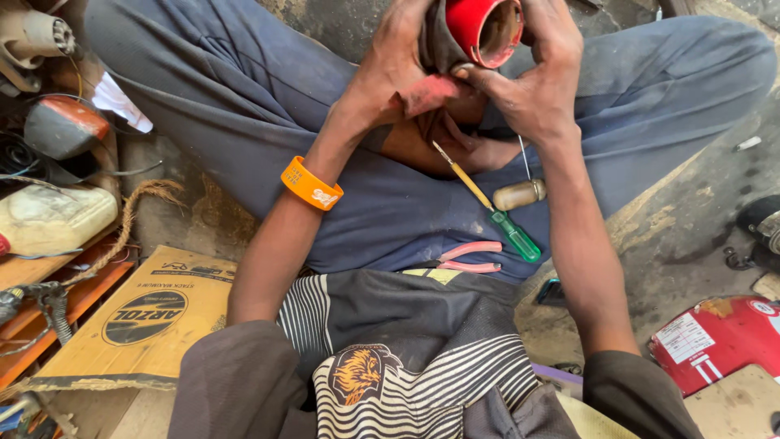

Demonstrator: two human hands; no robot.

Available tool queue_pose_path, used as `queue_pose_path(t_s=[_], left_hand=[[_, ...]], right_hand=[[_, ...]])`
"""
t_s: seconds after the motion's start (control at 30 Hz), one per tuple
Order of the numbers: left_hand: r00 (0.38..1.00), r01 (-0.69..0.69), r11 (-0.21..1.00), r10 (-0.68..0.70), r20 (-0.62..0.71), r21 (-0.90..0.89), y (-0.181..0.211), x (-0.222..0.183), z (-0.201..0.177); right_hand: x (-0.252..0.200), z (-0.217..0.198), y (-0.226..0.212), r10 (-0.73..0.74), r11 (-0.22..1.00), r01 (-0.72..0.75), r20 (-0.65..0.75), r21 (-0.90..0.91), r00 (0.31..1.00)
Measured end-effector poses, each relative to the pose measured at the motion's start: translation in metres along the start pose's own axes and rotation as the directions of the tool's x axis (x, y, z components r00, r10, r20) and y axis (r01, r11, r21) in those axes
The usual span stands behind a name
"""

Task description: The person sits on the floor and uses a screwdriver and pliers to disassemble and reassemble a small cylindrical electrical component with copper windings. They remove a red cap, manipulate internal parts, and reattach the cap.

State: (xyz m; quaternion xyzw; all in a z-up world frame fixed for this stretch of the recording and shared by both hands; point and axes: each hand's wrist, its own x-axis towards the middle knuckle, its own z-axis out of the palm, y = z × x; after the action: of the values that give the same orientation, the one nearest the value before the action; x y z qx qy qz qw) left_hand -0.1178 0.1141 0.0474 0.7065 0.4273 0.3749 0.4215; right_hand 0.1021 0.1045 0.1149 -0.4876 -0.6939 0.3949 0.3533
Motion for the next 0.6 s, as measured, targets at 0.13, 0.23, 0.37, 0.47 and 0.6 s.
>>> queue_pose_path(t_s=[0.13,0.23,0.37,0.47,0.6], left_hand=[[0.98,0.199,0.979,-0.198,-0.015,0.033,-0.013,-0.012,-0.009],[0.921,0.388,0.908,-0.376,-0.104,0.156,-0.031,-0.026,-0.043],[0.926,0.349,0.594,-0.338,-0.169,0.725,-0.075,-0.048,-0.111],[0.859,0.483,0.502,-0.43,-0.277,0.718,-0.108,-0.074,-0.142],[0.822,0.552,0.467,-0.445,-0.356,0.69,-0.13,-0.093,-0.155]], right_hand=[[-0.01,-0.004,0.003,-0.091,0.992,0.083,-0.088,-0.091,0.992],[-0.013,-0.007,0.005,-0.158,0.982,0.144,-0.109,-0.122,0.982],[-0.012,-0.009,0.015,-0.141,0.969,0.121,-0.081,-0.214,0.987],[-0.013,-0.003,0.026,-0.111,0.965,0.095,-0.053,-0.243,0.992],[-0.011,0.007,0.038,0.296,0.886,-0.263,-0.028,0.381,0.955]])
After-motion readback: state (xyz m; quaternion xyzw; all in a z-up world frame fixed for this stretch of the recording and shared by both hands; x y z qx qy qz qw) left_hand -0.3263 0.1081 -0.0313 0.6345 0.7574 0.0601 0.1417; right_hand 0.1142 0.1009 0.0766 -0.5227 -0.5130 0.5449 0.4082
